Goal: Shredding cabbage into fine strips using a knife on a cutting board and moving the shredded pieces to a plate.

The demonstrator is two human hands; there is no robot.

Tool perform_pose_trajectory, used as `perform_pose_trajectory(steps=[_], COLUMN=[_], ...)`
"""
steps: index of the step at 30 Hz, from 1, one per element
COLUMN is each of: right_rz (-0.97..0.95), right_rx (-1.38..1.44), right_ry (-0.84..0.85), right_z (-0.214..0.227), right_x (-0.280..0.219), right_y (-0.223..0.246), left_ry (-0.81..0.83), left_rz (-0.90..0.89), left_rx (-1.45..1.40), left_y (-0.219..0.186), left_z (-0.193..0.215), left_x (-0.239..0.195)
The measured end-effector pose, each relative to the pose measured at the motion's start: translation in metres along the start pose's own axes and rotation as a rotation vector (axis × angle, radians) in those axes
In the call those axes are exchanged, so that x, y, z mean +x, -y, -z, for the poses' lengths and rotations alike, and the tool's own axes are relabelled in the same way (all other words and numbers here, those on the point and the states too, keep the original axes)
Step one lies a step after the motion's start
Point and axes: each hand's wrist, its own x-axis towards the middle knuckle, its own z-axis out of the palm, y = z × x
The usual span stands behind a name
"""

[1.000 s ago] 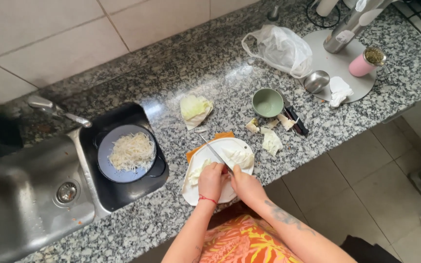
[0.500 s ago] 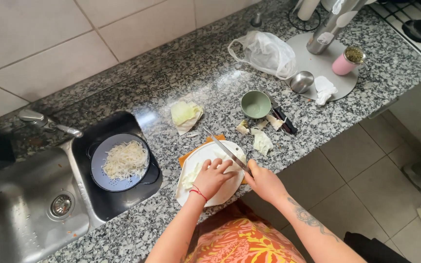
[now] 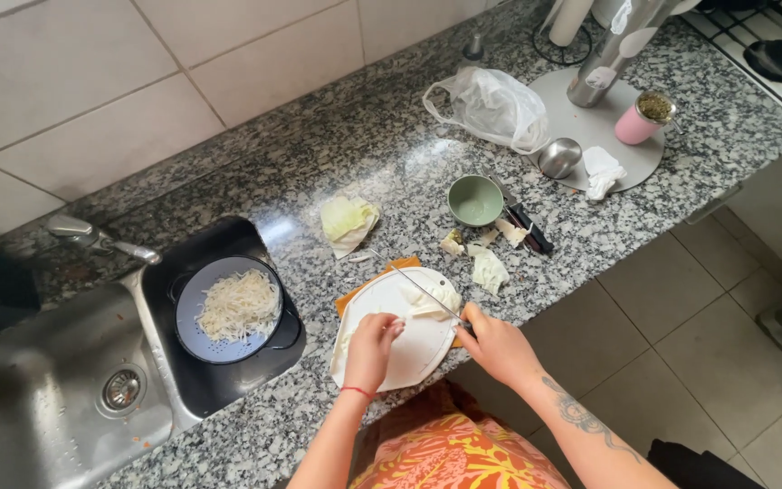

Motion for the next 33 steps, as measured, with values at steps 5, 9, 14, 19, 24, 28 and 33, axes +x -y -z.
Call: perform_pose_trajectory(steps=[5, 9, 14, 19, 24, 28, 33], right_rz=[0.009, -0.027, -0.06, -0.119, -0.2, -0.282, -0.34], right_rx=[0.059, 0.249, 0.356, 0.485, 0.542, 0.686, 1.152], right_ry=[0.015, 0.069, 0.093, 0.104, 0.191, 0.195, 0.187], right_z=[0.008, 0.012, 0.002, 0.007, 0.012, 0.008, 0.004], right_x=[-0.003, -0.003, 0.004, 0.006, 0.009, 0.014, 0.019], right_y=[0.018, 0.035, 0.039, 0.046, 0.049, 0.043, 0.035], left_ry=[-0.037, -0.119, -0.081, -0.01, 0.096, 0.066, 0.084], left_rz=[0.334, 0.366, 0.456, 0.5, 0.539, 0.511, 0.484], left_rx=[-0.858, -0.995, -1.052, -1.149, -1.224, -1.215, -1.185], left_y=[0.003, 0.001, 0.001, -0.01, -0.027, -0.014, -0.024], left_z=[0.013, 0.018, 0.021, 0.03, 0.043, 0.036, 0.038], left_x=[-0.008, -0.009, -0.013, -0.015, -0.01, -0.002, 0.006])
